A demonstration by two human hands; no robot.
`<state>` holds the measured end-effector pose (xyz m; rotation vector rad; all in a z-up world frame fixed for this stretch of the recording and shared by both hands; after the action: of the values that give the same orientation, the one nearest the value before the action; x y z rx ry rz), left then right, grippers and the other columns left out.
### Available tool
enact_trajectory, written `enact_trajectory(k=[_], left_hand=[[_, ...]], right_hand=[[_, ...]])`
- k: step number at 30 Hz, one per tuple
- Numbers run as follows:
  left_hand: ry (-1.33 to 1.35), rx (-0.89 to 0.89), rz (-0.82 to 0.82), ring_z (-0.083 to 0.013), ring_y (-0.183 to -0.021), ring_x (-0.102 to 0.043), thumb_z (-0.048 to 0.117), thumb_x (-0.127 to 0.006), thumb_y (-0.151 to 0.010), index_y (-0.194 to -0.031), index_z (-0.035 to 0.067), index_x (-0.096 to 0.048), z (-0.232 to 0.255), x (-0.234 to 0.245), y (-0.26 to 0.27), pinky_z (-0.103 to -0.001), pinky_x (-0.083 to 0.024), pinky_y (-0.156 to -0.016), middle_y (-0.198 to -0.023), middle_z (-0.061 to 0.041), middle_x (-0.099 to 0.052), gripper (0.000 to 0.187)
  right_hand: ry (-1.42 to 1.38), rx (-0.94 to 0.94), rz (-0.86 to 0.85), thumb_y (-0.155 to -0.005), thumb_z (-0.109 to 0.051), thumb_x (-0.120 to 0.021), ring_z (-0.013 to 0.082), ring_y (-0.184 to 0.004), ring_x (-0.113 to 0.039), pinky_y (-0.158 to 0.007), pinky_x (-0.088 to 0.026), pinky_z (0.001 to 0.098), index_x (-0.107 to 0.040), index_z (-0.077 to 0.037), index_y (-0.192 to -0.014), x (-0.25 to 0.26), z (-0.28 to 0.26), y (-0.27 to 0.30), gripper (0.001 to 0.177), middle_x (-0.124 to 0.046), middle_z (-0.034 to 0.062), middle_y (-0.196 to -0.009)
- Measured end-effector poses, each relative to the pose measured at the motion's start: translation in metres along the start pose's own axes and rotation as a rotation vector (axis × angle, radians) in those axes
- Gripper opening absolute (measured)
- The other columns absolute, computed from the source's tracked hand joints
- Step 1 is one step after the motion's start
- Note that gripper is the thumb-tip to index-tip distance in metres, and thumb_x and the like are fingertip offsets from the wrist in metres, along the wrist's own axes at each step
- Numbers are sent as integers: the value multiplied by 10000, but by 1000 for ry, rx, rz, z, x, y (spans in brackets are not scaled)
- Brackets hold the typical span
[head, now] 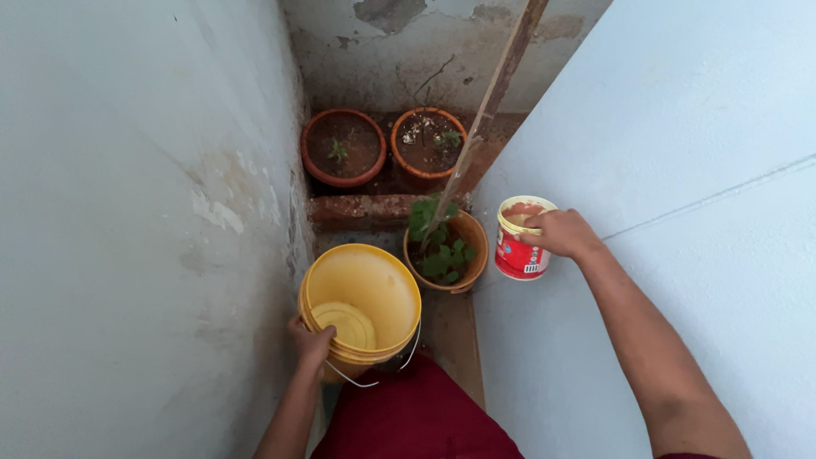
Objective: The person prepares a mixture in a bucket, ties a plant to a wooden stake using a piece of string, and clears soil around a small plant in a pot by hand.
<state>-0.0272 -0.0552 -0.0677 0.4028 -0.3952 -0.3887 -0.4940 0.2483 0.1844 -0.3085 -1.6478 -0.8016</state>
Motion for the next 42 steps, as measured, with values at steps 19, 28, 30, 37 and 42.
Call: enact_trajectory(k=[19,28,30,37,42], left_hand=[[-300,130,38,-355,-1203,-641,95,-853,-655,-1386,-28,-468,15,0,-5,-422,-513,-1044,-1317,-241,-636,836],[-519,330,-130,-462,-1258,-592,265,-885,-703,-1526,24,-234,-49,-55,-59,-480,-508,-1077,-1431,-316,-500,1077],[-554,364,-143,-462,-1279,-565,260,-876,-721,-1542,57,-198,-63,-69,-67,-490,-500,-1080,-1455,-302,-463,1084],[-605,438,-97,-466,-1275,-565,170,-801,-785,-1576,146,-197,-108,-94,-86,-513,-512,-1058,-1485,-280,-416,996],[-577,526,-126,-450,-1248,-610,116,-756,-843,-1562,115,-246,-139,-132,-119,-504,-548,-1046,-1452,-268,-475,882]], right_hand=[[-444,-183,299,-844,-451,-731,328,-863,-724,-781,-570,416,-824,-121,-968,-66,-33,83,365,-780,107,-1020],[-468,-355,441,-796,-445,-787,324,-832,-739,-702,-591,384,-799,-102,-1008,-155,-98,105,403,-776,126,-951],[-504,-466,343,-786,-455,-795,279,-802,-764,-704,-601,372,-793,-110,-1015,-179,-99,108,414,-787,112,-926],[-599,-401,483,-730,-336,-840,241,-722,-752,-647,-610,358,-783,-78,-914,-231,-101,111,322,-781,90,-891],[-524,-219,626,-728,-310,-850,262,-773,-742,-683,-593,365,-784,-90,-840,-253,-92,91,255,-771,77,-848]])
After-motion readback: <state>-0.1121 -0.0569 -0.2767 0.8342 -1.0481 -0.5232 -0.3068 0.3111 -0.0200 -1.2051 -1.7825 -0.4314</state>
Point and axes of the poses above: each hand's wrist, its own y-axis away from the middle knuckle, its own x-axis out of the back of the hand, z = x × y, the point moved 6 cm from there along -y, towards the middle knuckle
